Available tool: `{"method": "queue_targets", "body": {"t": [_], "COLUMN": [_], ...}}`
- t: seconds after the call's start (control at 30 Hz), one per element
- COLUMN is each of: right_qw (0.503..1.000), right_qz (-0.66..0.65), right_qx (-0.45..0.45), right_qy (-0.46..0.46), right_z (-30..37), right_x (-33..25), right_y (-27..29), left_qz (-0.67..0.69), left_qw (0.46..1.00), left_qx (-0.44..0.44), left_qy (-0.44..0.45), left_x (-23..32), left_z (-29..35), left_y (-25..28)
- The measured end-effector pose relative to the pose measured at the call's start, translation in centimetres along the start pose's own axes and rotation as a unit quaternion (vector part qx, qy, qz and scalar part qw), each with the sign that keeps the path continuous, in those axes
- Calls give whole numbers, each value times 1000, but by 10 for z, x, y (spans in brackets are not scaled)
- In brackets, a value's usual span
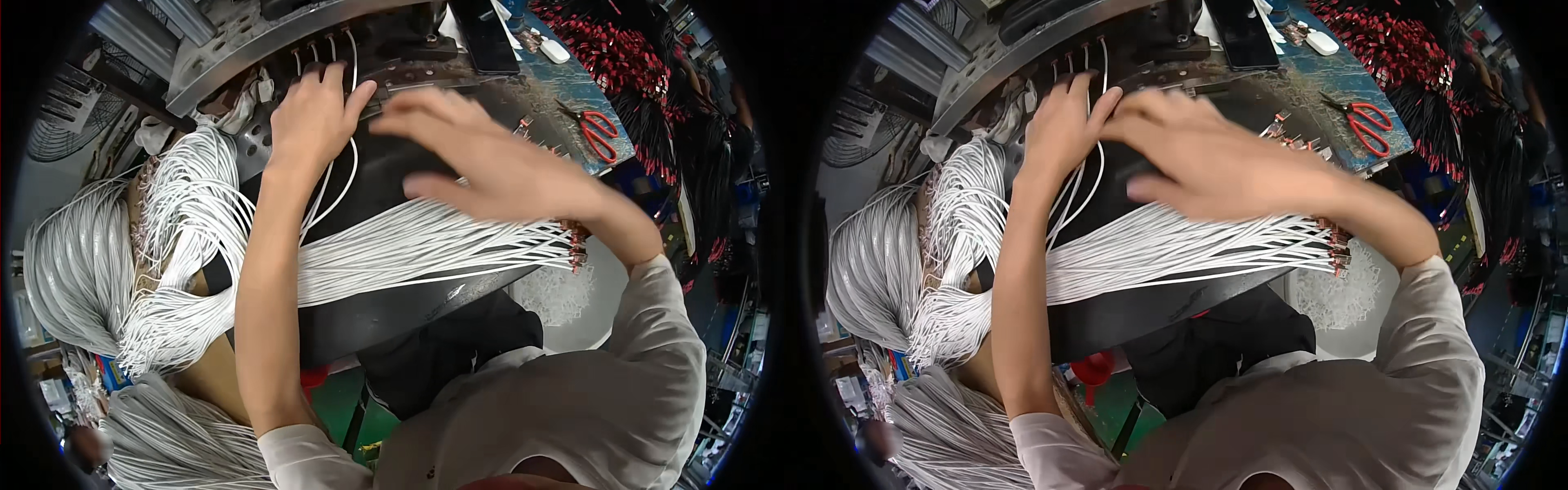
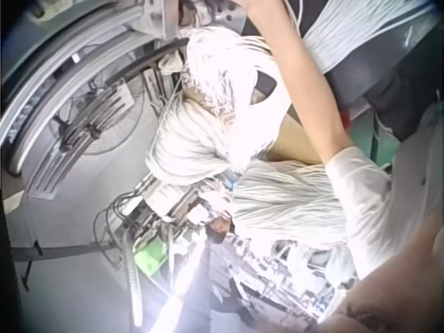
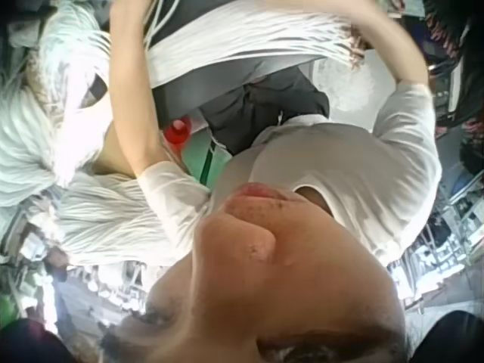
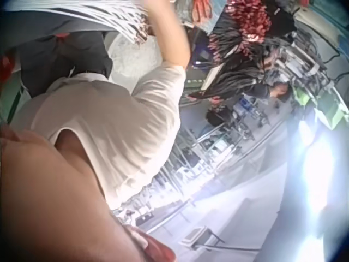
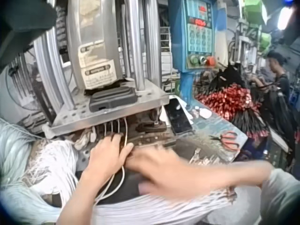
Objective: Organizing and inserting wire ends into a processing machine to assemble or test wire harnesses.
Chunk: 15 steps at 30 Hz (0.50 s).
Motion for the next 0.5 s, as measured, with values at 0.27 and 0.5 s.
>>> {"method": "queue_targets", "body": {"t": [0.27,0.5], "right_qw": [685,353], "right_qz": [-638,-857], "right_qx": [-334,284], "right_qy": [111,-246], "right_z": [155,239], "right_x": [-84,-71], "right_y": [-119,-207], "left_qz": [553,746], "left_qw": [820,451], "left_qx": [-131,-248], "left_qy": [67,423], "left_x": [70,38], "left_z": [134,394], "left_y": [95,32]}}
Point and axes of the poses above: each hand's wrist, its own z-axis away from the middle knuckle, its own y-axis out of the back of the hand, x = y × z, the point moved 3 cm from there along -z, towards the middle knuckle, and after that the axes turned 7 degrees about y, right-handed, at the moved point
